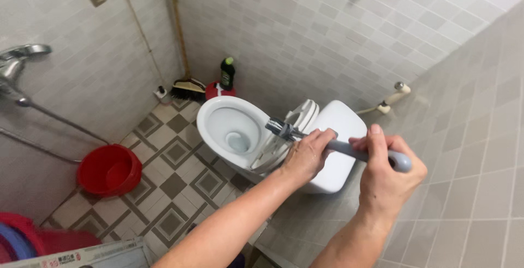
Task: The person cleans the interior and the rim of a toilet bowl using a long-handled scrub brush.
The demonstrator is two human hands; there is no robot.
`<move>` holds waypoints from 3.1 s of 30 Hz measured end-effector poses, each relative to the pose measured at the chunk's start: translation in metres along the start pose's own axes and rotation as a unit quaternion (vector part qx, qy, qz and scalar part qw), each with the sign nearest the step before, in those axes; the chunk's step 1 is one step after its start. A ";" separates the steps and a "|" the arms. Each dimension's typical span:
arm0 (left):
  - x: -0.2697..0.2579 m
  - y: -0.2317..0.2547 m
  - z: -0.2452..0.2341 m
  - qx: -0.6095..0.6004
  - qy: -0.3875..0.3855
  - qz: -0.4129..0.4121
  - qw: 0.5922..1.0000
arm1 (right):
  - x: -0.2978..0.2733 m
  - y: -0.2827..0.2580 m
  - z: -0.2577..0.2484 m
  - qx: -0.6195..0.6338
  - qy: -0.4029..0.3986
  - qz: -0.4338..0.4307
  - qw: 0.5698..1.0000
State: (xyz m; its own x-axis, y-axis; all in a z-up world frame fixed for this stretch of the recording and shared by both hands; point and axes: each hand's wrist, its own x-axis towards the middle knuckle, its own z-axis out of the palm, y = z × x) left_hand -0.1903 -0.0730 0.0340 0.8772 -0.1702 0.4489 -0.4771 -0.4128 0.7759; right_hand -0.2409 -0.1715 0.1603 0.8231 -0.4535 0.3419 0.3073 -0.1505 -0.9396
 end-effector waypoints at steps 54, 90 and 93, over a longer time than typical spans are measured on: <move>-0.033 -0.046 0.000 0.022 -0.026 -0.060 0.998 | -0.032 0.012 0.024 -0.102 -0.055 -0.082 0.990; -0.084 -0.163 -0.005 -0.052 -0.101 -0.155 0.981 | -0.074 0.087 0.084 -0.209 -0.160 -0.011 0.965; -0.106 -0.202 0.010 -0.096 -0.096 -0.225 0.965 | -0.090 0.124 0.098 -0.295 -0.184 0.016 0.937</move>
State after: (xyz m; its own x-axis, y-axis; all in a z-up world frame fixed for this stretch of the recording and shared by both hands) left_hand -0.1865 0.0197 -0.1743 0.9826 -0.1834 -0.0287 -0.0308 -0.3137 0.9490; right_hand -0.2299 -0.0632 0.0149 0.9698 -0.1483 0.1937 0.0514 -0.6518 -0.7566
